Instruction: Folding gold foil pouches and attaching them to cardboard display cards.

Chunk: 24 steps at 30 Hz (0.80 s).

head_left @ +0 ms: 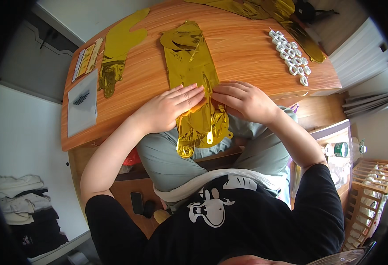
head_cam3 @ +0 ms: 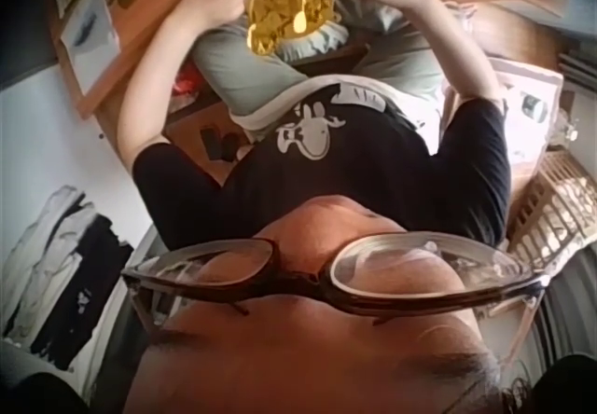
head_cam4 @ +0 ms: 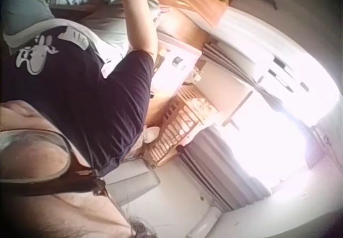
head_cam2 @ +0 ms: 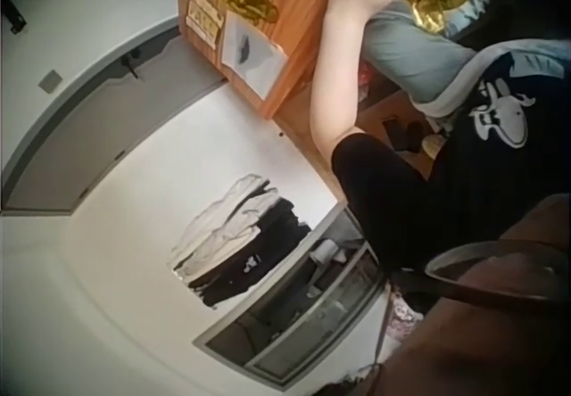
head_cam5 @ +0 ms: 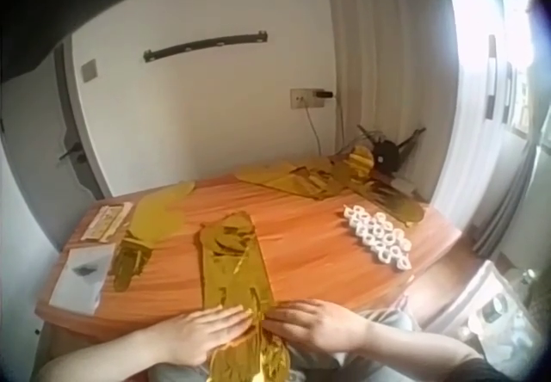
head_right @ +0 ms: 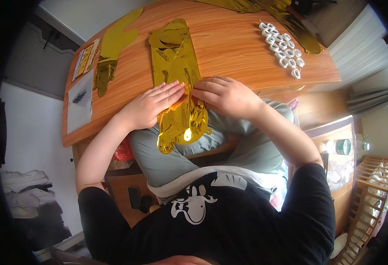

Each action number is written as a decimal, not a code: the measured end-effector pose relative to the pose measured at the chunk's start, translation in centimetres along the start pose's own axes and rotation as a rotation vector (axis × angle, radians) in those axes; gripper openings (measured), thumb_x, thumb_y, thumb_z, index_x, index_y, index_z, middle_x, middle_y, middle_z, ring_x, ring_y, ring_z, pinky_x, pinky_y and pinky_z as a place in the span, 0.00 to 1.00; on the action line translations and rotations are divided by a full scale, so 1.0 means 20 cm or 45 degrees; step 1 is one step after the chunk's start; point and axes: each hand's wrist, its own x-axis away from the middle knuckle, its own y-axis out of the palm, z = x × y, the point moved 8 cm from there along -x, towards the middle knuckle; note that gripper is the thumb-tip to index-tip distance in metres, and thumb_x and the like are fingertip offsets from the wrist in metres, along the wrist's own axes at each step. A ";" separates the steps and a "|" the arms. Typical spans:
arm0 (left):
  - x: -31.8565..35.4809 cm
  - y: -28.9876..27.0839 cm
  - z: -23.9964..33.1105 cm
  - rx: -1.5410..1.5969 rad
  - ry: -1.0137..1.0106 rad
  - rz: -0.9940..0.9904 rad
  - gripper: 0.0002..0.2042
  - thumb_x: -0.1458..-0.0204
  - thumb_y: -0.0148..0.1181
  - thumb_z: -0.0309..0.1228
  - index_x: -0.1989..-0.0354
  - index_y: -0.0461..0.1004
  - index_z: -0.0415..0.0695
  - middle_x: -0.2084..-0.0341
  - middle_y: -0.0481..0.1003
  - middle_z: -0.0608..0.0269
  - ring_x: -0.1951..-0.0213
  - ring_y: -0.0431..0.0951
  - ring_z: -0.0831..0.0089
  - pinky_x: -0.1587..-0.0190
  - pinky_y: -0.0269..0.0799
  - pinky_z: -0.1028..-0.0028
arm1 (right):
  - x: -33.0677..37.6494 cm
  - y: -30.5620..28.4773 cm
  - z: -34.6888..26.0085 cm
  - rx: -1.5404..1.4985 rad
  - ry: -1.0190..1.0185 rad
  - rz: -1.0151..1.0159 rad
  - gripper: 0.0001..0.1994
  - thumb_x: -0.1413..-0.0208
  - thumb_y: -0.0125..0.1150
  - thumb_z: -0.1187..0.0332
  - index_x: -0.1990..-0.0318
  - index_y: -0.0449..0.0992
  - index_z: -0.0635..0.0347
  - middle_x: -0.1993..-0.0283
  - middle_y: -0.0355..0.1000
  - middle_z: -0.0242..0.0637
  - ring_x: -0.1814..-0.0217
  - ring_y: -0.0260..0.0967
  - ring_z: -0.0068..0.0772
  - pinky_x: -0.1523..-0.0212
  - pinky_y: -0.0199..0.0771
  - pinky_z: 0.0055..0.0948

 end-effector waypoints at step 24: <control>0.01 0.03 -0.01 -0.041 0.020 -0.024 0.36 0.47 0.48 0.19 0.24 0.60 0.46 0.23 0.58 0.59 0.22 0.55 0.63 0.22 0.52 0.57 | -0.06 0.03 -0.07 0.075 -0.132 -0.011 0.24 0.50 0.68 0.69 0.41 0.80 0.56 0.41 0.76 0.38 0.40 0.76 0.39 0.41 0.79 0.38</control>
